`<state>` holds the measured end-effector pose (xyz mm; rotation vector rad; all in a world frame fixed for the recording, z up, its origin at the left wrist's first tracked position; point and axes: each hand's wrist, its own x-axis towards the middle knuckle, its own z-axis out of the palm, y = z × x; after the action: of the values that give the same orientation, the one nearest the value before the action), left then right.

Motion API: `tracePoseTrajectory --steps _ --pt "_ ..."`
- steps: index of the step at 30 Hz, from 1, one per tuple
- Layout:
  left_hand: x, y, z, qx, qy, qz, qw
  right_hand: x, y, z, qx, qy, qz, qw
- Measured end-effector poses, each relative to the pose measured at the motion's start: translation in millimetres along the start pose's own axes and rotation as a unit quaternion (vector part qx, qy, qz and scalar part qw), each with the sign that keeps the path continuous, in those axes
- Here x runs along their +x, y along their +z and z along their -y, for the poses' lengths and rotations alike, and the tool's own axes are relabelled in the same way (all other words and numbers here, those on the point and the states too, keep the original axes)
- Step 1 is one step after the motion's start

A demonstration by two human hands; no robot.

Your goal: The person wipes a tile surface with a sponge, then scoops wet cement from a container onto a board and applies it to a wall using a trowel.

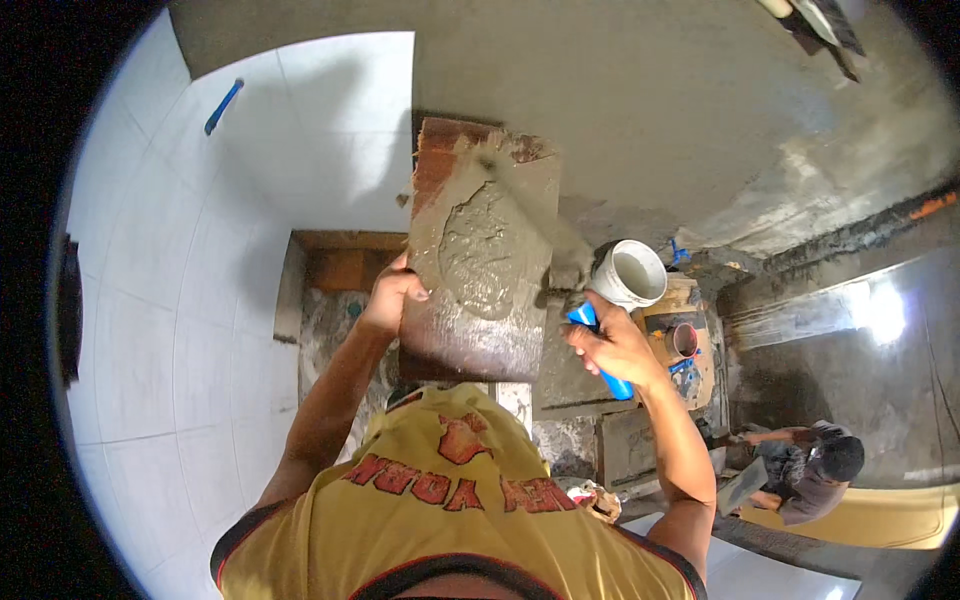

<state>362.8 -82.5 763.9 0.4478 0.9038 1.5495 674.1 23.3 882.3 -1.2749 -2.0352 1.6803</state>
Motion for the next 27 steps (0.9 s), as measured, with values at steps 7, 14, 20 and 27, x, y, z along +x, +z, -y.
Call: tracePoseTrajectory --steps 7,14,20,27 --pt "0.6 -5.0 -27.3 -0.071 0.009 0.018 0.997 -0.5 17.3 7.0 -0.394 -0.106 -0.117 0.905" --pt "23.1 26.8 -67.9 0.092 0.107 0.12 0.983 53.4 1.6 23.9 -0.444 -0.24 -0.21 0.837" --pt "22.9 -3.8 -34.1 0.132 0.056 0.132 0.981 106.7 -21.4 32.2 -0.414 -0.229 -0.29 0.832" --pt "-5.0 -69.2 25.3 -0.07 -0.011 -0.12 0.99 209.3 -47.2 9.2 -0.399 -0.247 -0.313 0.825"
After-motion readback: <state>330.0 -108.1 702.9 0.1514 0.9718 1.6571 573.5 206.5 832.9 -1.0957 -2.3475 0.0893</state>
